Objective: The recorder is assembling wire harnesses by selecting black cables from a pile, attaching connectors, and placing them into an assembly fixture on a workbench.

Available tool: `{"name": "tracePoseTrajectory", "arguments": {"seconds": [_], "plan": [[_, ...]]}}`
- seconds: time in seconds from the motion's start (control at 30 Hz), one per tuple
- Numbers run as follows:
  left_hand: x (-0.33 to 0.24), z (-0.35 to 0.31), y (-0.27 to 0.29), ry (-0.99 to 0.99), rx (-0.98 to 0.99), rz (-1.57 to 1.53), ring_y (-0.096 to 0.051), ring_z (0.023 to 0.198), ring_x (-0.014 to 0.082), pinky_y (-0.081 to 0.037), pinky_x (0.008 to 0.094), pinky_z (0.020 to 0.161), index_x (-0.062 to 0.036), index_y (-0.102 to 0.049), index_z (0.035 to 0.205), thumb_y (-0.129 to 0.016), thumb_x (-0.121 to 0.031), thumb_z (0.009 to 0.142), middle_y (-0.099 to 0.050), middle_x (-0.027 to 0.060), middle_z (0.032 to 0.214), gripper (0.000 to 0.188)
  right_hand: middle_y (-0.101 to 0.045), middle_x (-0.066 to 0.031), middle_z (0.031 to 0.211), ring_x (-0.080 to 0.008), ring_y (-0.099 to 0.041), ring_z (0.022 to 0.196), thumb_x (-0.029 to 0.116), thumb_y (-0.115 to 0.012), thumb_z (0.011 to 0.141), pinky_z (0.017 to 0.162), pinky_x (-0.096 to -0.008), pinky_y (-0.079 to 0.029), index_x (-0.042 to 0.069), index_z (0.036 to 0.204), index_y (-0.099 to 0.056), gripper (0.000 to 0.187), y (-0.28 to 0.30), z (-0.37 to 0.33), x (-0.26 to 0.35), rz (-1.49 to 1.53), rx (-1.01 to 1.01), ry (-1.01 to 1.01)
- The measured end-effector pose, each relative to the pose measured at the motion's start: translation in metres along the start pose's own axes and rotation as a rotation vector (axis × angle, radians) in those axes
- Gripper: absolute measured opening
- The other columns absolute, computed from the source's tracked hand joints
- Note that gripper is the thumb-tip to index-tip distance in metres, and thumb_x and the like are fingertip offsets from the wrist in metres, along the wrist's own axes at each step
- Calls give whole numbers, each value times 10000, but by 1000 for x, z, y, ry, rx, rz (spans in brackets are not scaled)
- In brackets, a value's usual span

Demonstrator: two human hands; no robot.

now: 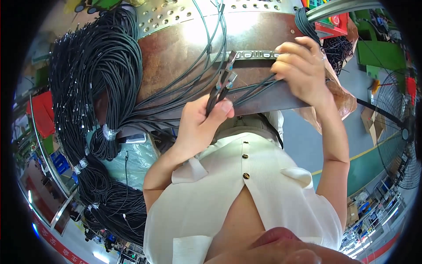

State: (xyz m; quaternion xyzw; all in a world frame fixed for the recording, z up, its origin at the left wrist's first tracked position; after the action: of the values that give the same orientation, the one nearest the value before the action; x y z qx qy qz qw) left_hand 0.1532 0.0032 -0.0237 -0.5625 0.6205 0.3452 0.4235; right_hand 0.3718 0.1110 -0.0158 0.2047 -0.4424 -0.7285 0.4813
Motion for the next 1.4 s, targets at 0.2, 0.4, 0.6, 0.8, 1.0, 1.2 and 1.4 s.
{"name": "tracePoseTrajectory", "arguments": {"seconds": [0.2, 0.4, 0.6, 0.8, 1.0, 1.2, 1.4], "plan": [[14, -14, -4, 34, 30, -103, -416, 619, 26, -322, 195, 546, -3, -602, 845, -570, -277, 968, -544, -23, 705, 302, -596, -23, 967, -238, -598, 952, 116, -722, 665, 822, -398, -447, 148, 872, -644, 223, 20, -27, -46, -145, -68, -80], [21, -16, -11, 101, 232, -214, -444, 582, 50, -339, 194, 535, -3, -602, 885, -527, -241, 986, -556, 3, 702, 269, -585, -30, 933, -207, -600, 889, 74, -660, 713, 786, -327, -457, 115, 954, -666, 245, -8, -19, -31, -200, -6, -144], [19, 12, -6, -64, -38, -203, -383, 575, 32, -310, 163, 506, -7, -506, 1277, -367, -338, 1039, -514, -8, 753, 430, -616, -42, 1003, -221, -603, 901, 29, -620, 713, 809, -374, -491, 97, 1008, -675, 308, -31, 14, 2, -66, -147, -55], [9, 28, -19, 19, 75, -748, -305, 528, 35, -250, 184, 466, -60, -509, 1102, -396, -306, 1033, -414, -24, 671, 280, -620, -60, 980, -239, -607, 900, 43, -631, 676, 786, -348, -505, 54, 950, -649, 274, -62, 21, 24, 263, -102, -108], [8, 30, -19, 95, 86, -790, -309, 517, 34, -258, 188, 468, -21, -537, 1012, -394, -252, 1016, -435, -22, 681, 272, -603, -60, 953, -239, -609, 887, 57, -632, 676, 720, -314, -518, 51, 915, -638, 239, -59, 30, 25, 217, 23, -92], [10, 34, -18, 140, 134, -867, -344, 536, 41, -276, 181, 484, -20, -554, 995, -430, -271, 1004, -462, -15, 692, 280, -621, -51, 952, -242, -611, 900, 92, -625, 695, 781, -342, -509, 60, 992, -620, 299, -50, 32, 19, 200, -11, -78], [4, 15, -22, -112, 112, -398, -562, 703, 116, -460, 253, 672, 30, -523, 1176, -402, -300, 1027, -639, 114, 873, 382, -634, -91, 957, -278, -608, 891, 1, -676, 682, 748, -367, -503, 38, 962, -617, 288, -35, 18, 15, 202, -244, -219]]}}
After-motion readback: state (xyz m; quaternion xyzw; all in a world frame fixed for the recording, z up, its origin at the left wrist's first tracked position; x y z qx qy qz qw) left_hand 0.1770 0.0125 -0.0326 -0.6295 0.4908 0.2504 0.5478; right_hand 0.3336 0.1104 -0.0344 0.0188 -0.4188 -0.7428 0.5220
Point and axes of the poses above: each hand's wrist, its own z-axis towards the middle knuckle, its own y-axis out of the back of the hand, x = y × z, the point moved 3 cm from there along z, towards the middle knuckle
